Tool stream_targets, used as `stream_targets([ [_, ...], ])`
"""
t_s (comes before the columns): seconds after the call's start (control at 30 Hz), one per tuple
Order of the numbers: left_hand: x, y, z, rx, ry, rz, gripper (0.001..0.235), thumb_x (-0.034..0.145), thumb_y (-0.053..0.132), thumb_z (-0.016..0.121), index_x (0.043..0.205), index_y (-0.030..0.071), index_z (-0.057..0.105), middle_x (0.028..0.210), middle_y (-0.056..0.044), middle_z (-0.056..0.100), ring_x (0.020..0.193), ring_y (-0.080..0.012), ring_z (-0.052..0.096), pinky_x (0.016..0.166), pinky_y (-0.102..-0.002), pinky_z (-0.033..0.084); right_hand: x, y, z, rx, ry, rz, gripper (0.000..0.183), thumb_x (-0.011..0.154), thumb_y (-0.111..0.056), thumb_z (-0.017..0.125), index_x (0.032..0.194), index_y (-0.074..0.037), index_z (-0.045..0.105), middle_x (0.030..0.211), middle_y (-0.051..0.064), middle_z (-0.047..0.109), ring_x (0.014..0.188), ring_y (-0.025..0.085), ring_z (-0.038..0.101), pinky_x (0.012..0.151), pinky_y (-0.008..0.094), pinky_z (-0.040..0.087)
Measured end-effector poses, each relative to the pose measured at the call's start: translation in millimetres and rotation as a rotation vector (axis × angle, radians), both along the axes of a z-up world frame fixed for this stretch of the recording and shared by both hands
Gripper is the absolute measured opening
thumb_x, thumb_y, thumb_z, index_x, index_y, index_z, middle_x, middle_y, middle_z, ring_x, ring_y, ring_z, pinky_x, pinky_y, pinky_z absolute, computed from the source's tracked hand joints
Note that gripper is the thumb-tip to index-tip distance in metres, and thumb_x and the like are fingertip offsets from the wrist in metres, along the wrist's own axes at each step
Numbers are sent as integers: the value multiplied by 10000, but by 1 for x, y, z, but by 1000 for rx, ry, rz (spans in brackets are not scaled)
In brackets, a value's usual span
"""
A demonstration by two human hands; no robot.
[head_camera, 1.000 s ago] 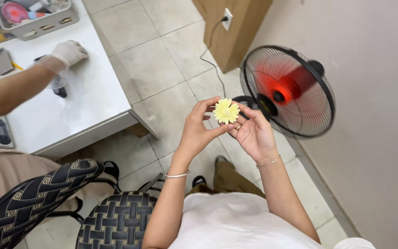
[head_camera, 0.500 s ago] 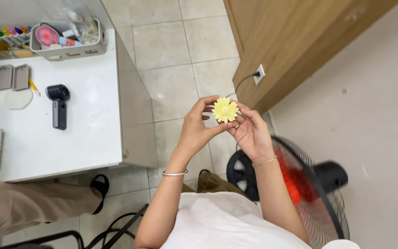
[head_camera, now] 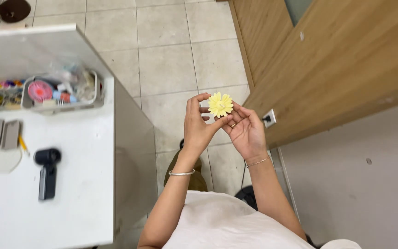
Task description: The recorder picks up various molded candles (flower and animal shapes) from a workspace and places them on a display shelf.
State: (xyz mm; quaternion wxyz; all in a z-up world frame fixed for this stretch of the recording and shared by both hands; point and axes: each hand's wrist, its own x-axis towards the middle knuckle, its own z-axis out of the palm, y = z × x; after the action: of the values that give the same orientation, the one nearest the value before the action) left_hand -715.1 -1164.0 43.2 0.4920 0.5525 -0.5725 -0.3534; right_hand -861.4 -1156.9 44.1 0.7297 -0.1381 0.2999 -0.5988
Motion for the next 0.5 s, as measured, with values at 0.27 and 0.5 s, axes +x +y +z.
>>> stream_targets([
  [0.27, 26, -208, 12, -77, -2, -56, 737, 736, 327, 917, 1319, 75, 544, 1309, -73, 564, 995, -196, 699, 771, -338, 603, 19, -205, -17, -84, -93, -57, 433, 1029, -190, 484, 1341, 103, 549, 1175, 179, 655, 997, 210, 661, 1139, 530, 514],
  [0.5, 46, -343, 11, -63, 4, -89, 899, 709, 290, 918, 1443, 74, 447, 1382, -101, 524, 1016, -207, 686, 757, -339, 601, 48, -344, 2, 23, -41, -73, 465, 970, -211, 449, 1323, 79, 532, 1263, 217, 651, 1114, 284, 689, 1102, 500, 498],
])
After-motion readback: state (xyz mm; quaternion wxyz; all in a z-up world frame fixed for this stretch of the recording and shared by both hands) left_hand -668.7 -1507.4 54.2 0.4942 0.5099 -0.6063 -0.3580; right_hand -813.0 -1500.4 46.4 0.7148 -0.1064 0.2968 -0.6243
